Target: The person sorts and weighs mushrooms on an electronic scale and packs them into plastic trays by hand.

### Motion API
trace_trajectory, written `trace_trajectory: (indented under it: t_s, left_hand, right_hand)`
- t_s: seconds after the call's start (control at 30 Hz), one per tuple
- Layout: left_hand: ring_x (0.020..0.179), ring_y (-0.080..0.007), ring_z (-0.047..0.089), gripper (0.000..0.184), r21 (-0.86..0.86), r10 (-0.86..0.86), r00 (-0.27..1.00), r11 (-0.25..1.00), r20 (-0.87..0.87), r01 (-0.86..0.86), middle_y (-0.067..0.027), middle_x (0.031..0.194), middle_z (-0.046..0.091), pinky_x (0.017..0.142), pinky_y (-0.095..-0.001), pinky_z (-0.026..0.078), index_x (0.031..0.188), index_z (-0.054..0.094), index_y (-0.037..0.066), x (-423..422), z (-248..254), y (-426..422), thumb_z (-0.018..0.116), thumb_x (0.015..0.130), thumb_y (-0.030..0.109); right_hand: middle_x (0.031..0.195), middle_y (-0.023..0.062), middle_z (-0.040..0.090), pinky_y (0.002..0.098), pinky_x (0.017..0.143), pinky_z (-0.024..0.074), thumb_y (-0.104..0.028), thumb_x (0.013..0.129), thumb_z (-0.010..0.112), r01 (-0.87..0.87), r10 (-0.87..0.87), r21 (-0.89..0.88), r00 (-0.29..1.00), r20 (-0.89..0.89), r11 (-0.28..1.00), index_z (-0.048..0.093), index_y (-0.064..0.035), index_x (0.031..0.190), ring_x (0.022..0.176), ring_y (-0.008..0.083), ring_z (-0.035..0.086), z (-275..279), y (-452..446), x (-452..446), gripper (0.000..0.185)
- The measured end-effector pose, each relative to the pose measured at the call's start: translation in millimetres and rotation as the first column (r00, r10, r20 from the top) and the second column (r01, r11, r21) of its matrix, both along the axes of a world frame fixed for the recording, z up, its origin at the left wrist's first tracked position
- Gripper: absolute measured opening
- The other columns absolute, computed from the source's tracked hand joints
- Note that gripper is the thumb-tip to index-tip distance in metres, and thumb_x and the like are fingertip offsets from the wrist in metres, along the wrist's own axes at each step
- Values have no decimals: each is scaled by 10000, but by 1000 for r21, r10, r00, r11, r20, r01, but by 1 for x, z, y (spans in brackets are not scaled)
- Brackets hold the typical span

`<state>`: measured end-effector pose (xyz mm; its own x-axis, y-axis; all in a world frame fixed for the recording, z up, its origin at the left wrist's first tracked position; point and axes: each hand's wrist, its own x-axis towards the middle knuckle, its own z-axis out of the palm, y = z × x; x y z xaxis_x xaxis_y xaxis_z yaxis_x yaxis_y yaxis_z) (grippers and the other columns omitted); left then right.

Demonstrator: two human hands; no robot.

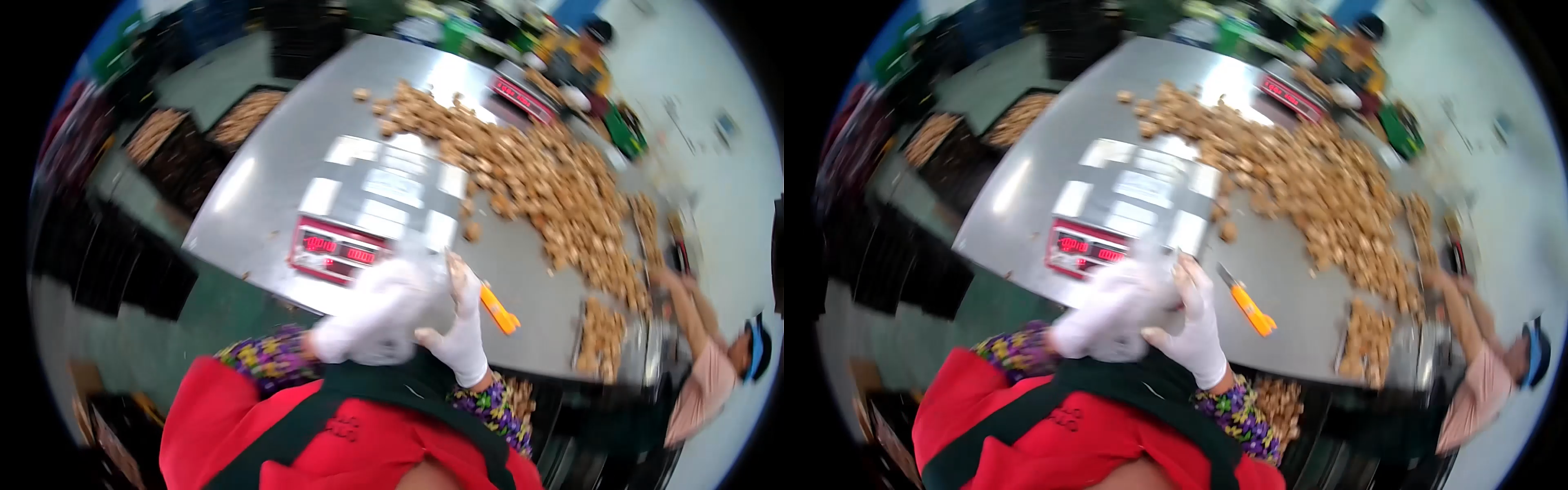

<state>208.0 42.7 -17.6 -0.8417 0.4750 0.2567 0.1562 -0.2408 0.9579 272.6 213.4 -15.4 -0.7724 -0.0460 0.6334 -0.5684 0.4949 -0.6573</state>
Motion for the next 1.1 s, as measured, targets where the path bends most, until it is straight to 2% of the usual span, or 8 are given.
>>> trace_trajectory:
  t_s: [0.2, 0.47, 0.67, 0.73, 0.8, 0.87, 0.93, 1.1]
  left_hand:
    - [1133, -146, 505, 422, 556, -537, 665, 803, 519, 214, -72, 1173, 525, 933, -293, 465, 1316, 437, 54, 7, 29, 40, 526, 909, 123]
    - [1402, -331, 312, 911, -79, 93, 855, 985, -511, -155, -214, 1487, 337, 1156, -398, 258, 1534, 207, 45, 14, 7, 7, 741, 852, 327]
    - [1423, -292, 244, 1027, -24, 310, 901, 943, -304, -333, -144, 1502, 267, 1167, -367, 191, 1525, 177, 31, 34, -15, 16, 785, 799, 428]
    - [1186, -199, 521, 607, 254, 270, 936, 911, 226, -325, -102, 1247, 534, 1042, -334, 398, 1404, 417, 36, 30, -1, 7, 688, 881, 181]
    - [985, -181, 603, 327, 197, 185, 841, 926, 508, -323, -79, 1065, 619, 936, -326, 470, 1203, 568, 38, 9, -20, -9, 642, 898, 131]
    - [884, -150, 610, 139, 260, 219, 793, 867, 569, -426, -30, 934, 625, 771, -308, 508, 975, 591, 70, 1, -34, -28, 623, 915, 192]
    - [823, -150, 583, 86, -346, 347, 576, 539, -740, -768, -24, 894, 606, 749, -326, 502, 982, 590, 79, -30, -63, -81, 551, 934, 138]
    - [497, -26, 399, 124, 38, 834, 501, 507, 231, -861, 71, 672, 441, 407, -198, 319, 1015, 600, 100, -44, -24, -174, 499, 1003, 173]
  right_hand:
    - [1424, 155, 444, 355, 1118, 329, -2, 790, 686, 139, -64, -257, 958, 279, 956, 364, 2, 1443, 1335, 286, 421, 0, -7, 4, 728]
    - [1123, 129, 580, 302, 901, 503, -196, 993, 474, 178, 34, -790, 969, 244, 587, 478, 11, 1257, 1068, 218, 584, -2, 36, -5, 335]
    - [1021, 138, 573, 363, 764, 466, -139, 947, 496, -35, 459, -978, 886, 65, 207, 502, 3, 1199, 915, 272, 576, -15, -80, -26, 289]
    - [1008, 200, 563, 425, 790, 430, -136, 861, 587, -35, 10, 107, 976, 219, 994, 532, 2, 1184, 932, 317, 547, 1, -78, -23, 355]
    - [1218, 213, 513, 441, 894, 423, -116, 787, 654, 116, -156, 455, 986, 52, 883, 521, -40, 1318, 1113, 381, 506, -37, -75, -18, 553]
    - [1245, 216, 488, 437, 957, 421, -104, 763, 690, -31, 5, 362, 997, 71, 932, 527, -44, 1316, 1141, 387, 498, -38, -81, -15, 580]
    - [1255, 201, 485, 428, 971, 436, -85, 741, 706, -75, 56, 348, 996, 66, 934, 544, -75, 1308, 1150, 371, 508, -20, -83, -6, 590]
    - [1097, 155, 567, 452, 883, 454, -30, 755, 643, 312, -307, 379, 949, -74, 871, 618, -90, 1190, 1003, 358, 559, -56, -14, -1, 440]
